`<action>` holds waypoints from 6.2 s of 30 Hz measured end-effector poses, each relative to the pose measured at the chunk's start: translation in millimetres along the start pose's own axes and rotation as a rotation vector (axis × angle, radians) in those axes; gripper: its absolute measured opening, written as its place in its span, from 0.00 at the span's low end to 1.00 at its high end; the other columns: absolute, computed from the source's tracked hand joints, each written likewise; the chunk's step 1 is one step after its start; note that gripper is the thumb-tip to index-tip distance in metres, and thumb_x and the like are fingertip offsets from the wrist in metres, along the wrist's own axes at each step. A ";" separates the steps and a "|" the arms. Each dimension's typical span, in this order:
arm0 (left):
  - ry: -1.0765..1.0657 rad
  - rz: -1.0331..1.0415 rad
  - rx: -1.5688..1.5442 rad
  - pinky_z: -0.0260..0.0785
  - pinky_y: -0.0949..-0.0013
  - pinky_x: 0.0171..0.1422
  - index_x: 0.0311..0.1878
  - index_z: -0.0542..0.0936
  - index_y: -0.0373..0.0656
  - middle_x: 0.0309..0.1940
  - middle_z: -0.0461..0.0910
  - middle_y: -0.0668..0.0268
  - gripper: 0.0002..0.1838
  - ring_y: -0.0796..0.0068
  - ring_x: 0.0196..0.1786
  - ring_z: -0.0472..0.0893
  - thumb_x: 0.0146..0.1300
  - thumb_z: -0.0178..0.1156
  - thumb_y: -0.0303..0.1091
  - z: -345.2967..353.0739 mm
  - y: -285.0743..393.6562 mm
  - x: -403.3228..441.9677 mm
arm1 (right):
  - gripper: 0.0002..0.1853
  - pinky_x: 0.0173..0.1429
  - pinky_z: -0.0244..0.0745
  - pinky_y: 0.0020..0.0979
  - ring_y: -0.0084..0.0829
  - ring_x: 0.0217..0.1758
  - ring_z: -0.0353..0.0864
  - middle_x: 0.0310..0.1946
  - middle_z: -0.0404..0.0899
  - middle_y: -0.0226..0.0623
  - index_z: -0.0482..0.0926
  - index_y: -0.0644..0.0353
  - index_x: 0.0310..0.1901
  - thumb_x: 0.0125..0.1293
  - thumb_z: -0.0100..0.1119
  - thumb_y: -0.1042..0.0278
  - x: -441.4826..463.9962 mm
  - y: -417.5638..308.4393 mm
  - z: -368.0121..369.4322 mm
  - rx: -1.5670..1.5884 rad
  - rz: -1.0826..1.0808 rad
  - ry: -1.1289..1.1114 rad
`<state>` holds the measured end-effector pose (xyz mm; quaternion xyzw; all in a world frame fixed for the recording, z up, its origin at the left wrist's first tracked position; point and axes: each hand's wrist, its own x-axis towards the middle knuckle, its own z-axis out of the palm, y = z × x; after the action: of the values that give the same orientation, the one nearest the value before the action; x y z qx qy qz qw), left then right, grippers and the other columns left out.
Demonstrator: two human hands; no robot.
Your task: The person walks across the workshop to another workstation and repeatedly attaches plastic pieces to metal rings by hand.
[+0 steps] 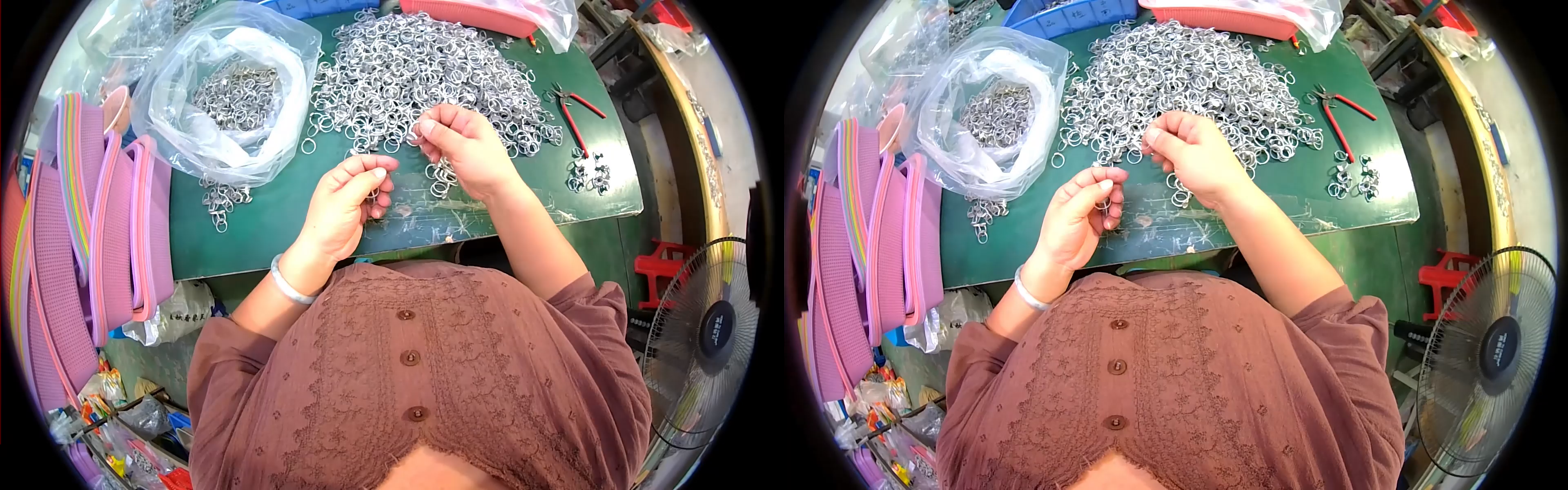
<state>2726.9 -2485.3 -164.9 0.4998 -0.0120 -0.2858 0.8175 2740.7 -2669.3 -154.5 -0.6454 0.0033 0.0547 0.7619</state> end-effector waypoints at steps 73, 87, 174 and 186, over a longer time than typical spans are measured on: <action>0.073 -0.037 -0.108 0.64 0.77 0.30 0.37 0.75 0.36 0.27 0.73 0.67 0.09 0.79 0.27 0.70 0.58 0.50 0.30 -18.6 -4.9 -1.3 | 0.03 0.42 0.63 0.35 0.36 0.37 0.70 0.28 0.73 0.35 0.76 0.56 0.27 0.49 0.56 0.71 28.5 33.7 13.0 -1.301 -0.737 0.135; 0.079 0.081 0.043 0.56 0.84 0.25 0.39 0.78 0.38 0.21 0.70 0.75 0.07 0.87 0.23 0.66 0.59 0.55 0.29 10.3 5.8 -9.0 | 0.12 0.33 0.71 0.23 0.23 0.29 0.76 0.28 0.75 0.36 0.74 0.63 0.39 0.51 0.55 0.83 -23.8 7.9 16.3 -0.546 -0.683 0.000; 0.045 0.091 0.038 0.56 0.83 0.23 0.36 0.77 0.39 0.19 0.69 0.74 0.06 0.87 0.20 0.66 0.60 0.53 0.30 9.1 6.1 -5.5 | 0.09 0.41 0.69 0.20 0.16 0.34 0.73 0.30 0.77 0.28 0.76 0.66 0.39 0.56 0.58 0.75 -19.5 2.5 9.1 0.006 -0.003 -0.244; 0.052 0.181 0.176 0.55 0.85 0.23 0.34 0.76 0.40 0.18 0.70 0.74 0.04 0.89 0.19 0.65 0.59 0.55 0.30 17.0 8.2 -13.6 | 0.05 0.42 0.69 0.19 0.16 0.39 0.72 0.37 0.74 0.30 0.75 0.66 0.37 0.57 0.55 0.78 -26.6 1.9 5.9 -0.154 -0.191 -0.299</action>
<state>2714.1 -2489.9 -146.1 0.5739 -0.0607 -0.1957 0.7929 2713.7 -2665.3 -153.4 -0.6838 -0.1753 0.0777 0.7040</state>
